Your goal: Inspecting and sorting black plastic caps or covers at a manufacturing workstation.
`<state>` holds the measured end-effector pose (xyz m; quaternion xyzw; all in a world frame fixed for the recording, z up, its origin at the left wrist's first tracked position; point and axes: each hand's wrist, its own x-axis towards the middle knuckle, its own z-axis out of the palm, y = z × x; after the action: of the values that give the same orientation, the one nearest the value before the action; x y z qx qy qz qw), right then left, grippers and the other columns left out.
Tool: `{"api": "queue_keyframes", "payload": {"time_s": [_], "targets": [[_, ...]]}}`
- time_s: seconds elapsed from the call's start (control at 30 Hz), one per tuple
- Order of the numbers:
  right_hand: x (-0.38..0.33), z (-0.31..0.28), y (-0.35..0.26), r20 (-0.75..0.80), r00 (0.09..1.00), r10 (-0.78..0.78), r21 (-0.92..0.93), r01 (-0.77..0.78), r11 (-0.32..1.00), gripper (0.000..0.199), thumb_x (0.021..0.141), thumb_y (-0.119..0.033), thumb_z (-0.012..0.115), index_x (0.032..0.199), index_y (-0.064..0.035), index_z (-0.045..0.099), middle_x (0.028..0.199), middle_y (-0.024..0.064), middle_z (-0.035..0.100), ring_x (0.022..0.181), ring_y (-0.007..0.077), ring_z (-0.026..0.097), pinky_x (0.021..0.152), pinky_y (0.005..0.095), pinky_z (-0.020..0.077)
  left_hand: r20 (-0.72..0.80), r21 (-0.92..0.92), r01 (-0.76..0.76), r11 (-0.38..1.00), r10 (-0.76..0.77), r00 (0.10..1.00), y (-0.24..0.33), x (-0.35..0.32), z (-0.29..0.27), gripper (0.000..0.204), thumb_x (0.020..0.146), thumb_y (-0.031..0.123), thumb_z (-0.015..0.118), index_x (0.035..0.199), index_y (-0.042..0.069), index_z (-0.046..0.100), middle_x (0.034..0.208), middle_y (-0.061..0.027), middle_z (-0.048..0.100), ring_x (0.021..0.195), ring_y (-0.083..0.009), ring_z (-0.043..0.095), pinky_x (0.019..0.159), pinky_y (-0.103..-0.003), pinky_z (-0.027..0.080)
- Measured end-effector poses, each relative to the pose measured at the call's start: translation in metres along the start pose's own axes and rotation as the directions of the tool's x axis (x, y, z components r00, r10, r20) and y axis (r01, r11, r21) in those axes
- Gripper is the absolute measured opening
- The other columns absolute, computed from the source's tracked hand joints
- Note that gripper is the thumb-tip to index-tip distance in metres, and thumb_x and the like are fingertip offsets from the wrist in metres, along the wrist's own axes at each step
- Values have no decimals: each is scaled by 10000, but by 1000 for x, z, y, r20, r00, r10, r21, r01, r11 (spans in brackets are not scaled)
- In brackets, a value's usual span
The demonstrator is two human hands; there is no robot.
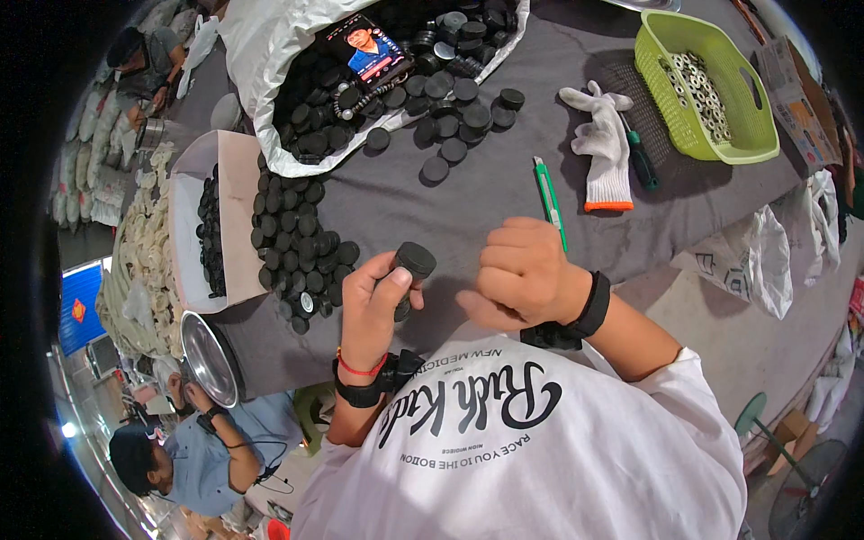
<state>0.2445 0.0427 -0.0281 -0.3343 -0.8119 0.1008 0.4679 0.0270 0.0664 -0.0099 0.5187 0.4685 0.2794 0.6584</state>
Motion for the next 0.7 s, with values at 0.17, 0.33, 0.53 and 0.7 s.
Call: {"api": "queue_keyframes", "payload": {"time_s": [0.17, 0.33, 0.53, 0.7], "targets": [[0, 3, 4, -3, 1000, 23, 14, -23, 1000, 309, 642, -156, 724, 567, -103, 429, 532, 7, 365, 442, 175, 396, 426, 308, 286, 24, -38, -15, 999, 16, 1000, 2, 4, -1, 240, 862, 131, 607, 1029, -37, 639, 821, -24, 632, 643, -61, 554, 578, -212, 434], [-2, 19, 19, -32, 944, 329, -14, -330, 944, 195, 745, -169, 680, 684, -52, 536, 555, 66, 451, 495, 254, 483, 461, 342, 342, 119, -128, -33, 991, 48, 992, -5, 10, -7, 390, 863, 313, 531, 1029, -34, 594, 824, -64, 594, 669, -118, 558, 613, -244, 421], [3, 60, 69, 100, 843, 529, -296, -483, 824, 394, 817, -188, 630, 1180, -75, 524, 891, 136, 578, 659, 314, 609, 587, 422, 482, 261, -605, -48, 794, 255, 931, -17, 14, -7, 502, 865, 428, 514, 1113, -6, 466, 1018, -153, 517, 649, -173, 560, 532, -265, 415], [5, 73, 75, 195, 742, 642, -484, -496, 721, 383, 839, -194, 638, 1171, -59, 503, 763, 110, 562, 622, 243, 585, 567, 373, 460, 182, -623, 13, 782, 129, 975, -23, 7, -11, 261, 952, 245, 488, 1056, 8, 519, 958, -119, 555, 632, -143, 557, 461, -217, 372]]}}
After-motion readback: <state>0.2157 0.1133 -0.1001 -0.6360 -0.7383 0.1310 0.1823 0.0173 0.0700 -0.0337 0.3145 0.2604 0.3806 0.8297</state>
